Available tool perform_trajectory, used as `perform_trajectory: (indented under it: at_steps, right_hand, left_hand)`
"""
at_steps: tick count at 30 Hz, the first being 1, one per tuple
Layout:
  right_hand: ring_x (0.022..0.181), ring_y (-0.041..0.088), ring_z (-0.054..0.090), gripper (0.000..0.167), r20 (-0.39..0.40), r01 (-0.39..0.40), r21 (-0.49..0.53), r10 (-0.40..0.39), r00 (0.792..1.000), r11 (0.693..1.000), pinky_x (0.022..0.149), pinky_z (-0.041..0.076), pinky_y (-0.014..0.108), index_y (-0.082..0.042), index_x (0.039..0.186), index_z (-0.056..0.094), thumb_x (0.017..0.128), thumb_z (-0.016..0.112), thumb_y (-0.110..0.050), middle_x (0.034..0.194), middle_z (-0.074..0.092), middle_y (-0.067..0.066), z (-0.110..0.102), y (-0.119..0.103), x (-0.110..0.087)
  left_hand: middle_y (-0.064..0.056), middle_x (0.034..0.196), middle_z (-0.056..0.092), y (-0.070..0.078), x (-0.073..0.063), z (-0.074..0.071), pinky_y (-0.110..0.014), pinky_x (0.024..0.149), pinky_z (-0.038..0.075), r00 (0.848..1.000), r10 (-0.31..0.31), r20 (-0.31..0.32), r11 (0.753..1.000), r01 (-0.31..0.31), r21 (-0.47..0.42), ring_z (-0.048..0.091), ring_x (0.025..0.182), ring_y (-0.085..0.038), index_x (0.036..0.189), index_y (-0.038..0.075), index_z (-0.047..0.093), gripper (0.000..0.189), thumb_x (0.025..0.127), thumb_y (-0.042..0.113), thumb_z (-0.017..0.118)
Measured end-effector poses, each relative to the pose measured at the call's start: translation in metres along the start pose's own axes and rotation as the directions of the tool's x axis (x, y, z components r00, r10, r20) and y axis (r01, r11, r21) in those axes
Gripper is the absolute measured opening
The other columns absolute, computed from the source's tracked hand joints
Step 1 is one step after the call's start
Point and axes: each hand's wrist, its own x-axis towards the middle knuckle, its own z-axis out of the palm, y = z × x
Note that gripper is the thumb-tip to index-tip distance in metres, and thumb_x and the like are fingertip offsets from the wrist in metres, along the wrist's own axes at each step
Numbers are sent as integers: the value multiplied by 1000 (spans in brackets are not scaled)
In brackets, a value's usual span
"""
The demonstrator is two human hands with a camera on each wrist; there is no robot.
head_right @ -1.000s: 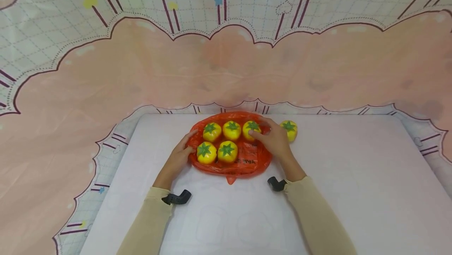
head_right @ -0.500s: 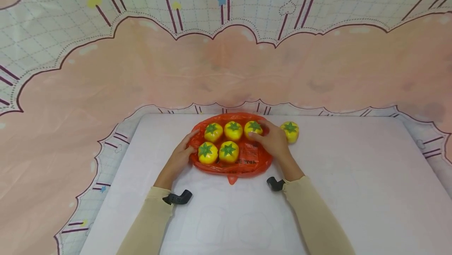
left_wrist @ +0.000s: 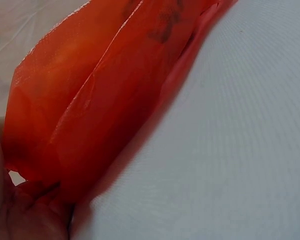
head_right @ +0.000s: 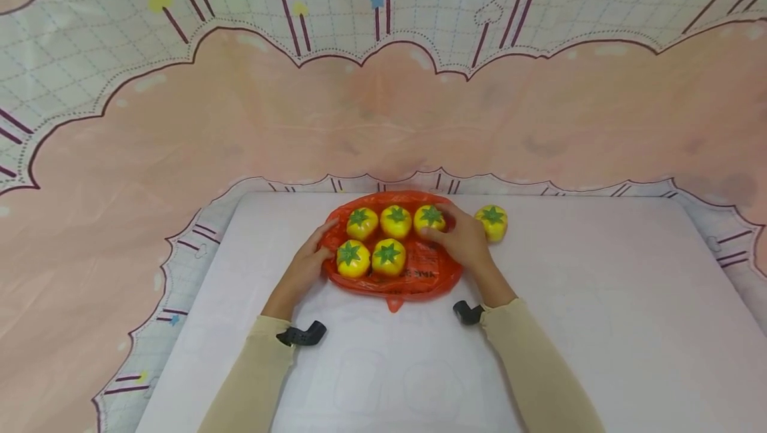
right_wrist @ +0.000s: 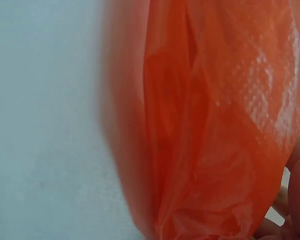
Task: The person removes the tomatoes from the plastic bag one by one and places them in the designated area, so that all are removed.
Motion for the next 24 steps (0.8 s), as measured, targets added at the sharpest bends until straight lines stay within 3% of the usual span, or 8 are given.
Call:
perform_trajectory:
  at_steps: [6,13,18,24]
  right_hand:
    - [129,35,50,76,0,9,12,-9,1000,1000,107,50,54,-15,151,50,87,77,-47,150,53,14,-1,-1,-2]
    - [112,30,51,76,-18,4,-18,-4,1000,1000,83,50,35,-16,151,50,87,76,-48,144,57,14,-3,-3,-4]
    - [94,27,51,75,-48,43,-33,-44,998,999,69,43,32,-15,148,53,86,77,-51,128,62,13,-4,-4,-7]
    - [83,26,51,73,-71,47,-33,-49,996,998,65,44,31,-18,146,56,85,77,-53,110,63,11,-4,-6,-11]
  left_hand:
    - [6,168,28,1,1,1,-56,125,23,1000,-8,-2,1000,8,-7,25,156,-26,149,49,43,63,95,16,46]
    - [5,168,28,3,0,2,-55,125,25,1000,8,-1,1000,-8,-13,26,156,-27,150,47,43,64,95,15,46]
    - [6,168,28,2,1,2,-56,125,23,1000,-3,-6,1000,3,-5,25,156,-27,150,49,42,64,95,16,46]
    - [6,168,27,2,0,2,-56,125,23,1000,-10,-6,1000,10,-3,24,156,-27,150,48,42,64,95,16,46]
